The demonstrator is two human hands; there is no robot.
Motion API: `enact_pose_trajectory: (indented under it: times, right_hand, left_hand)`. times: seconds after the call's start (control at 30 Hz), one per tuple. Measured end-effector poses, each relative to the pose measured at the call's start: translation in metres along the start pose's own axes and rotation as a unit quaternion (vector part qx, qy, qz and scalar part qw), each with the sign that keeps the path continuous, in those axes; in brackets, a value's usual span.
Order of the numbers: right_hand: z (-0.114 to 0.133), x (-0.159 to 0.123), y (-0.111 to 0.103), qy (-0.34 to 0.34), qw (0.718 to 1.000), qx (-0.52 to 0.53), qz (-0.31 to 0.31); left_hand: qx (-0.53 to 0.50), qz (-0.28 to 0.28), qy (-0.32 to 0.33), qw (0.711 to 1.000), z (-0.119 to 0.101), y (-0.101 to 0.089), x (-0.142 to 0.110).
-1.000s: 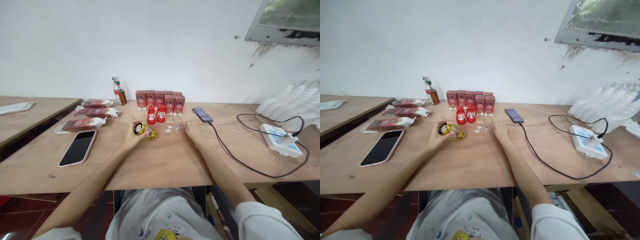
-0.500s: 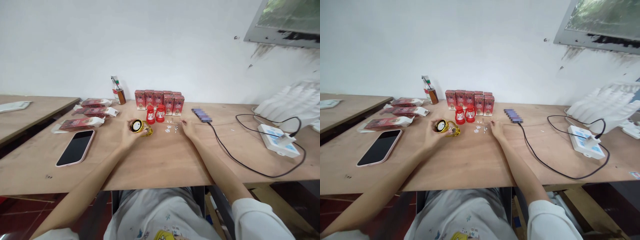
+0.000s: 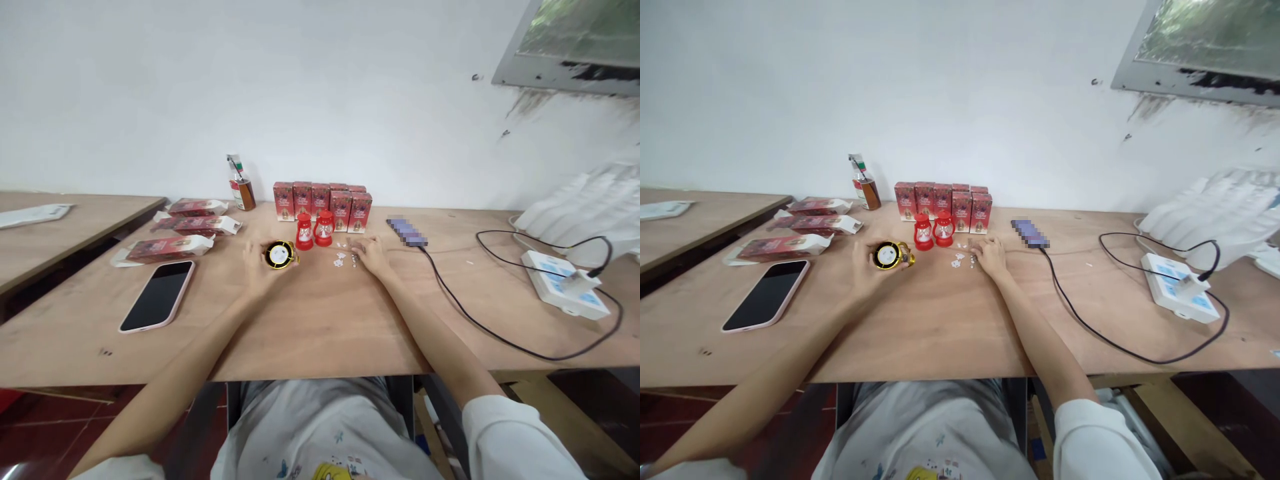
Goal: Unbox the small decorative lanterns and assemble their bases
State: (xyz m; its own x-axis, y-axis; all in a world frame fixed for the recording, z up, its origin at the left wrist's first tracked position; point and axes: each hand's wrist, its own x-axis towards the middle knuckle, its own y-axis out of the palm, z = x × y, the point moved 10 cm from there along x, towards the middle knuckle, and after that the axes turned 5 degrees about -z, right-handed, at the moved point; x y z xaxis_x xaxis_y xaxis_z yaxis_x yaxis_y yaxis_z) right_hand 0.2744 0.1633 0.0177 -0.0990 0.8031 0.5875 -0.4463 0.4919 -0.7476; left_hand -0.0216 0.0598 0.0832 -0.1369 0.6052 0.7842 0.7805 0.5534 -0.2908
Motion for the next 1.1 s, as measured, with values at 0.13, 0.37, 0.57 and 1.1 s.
enact_pose_trajectory:
  times: [0.13, 0.37, 0.57, 1.1]
  right_hand:
    - [0.019, -0.008, -0.025, -0.028, 0.995, 0.051, -0.081]
    - [0.108, -0.043, -0.053, -0.163, 0.964, 0.153, -0.142]
    - [0.171, -0.070, -0.049, -0.271, 0.945, 0.149, -0.110]
    - [0.169, -0.072, -0.037, -0.288, 0.943, 0.148, -0.077]
  left_hand:
    - [0.107, 0.050, 0.055, 0.991, -0.016, 0.008, -0.006]
    - [0.145, 0.114, 0.122, 0.975, -0.026, 0.022, -0.015]
    - [0.149, 0.205, 0.212, 0.944, -0.042, 0.046, -0.034]
    - [0.154, 0.235, 0.233, 0.931, -0.047, 0.053, -0.039]
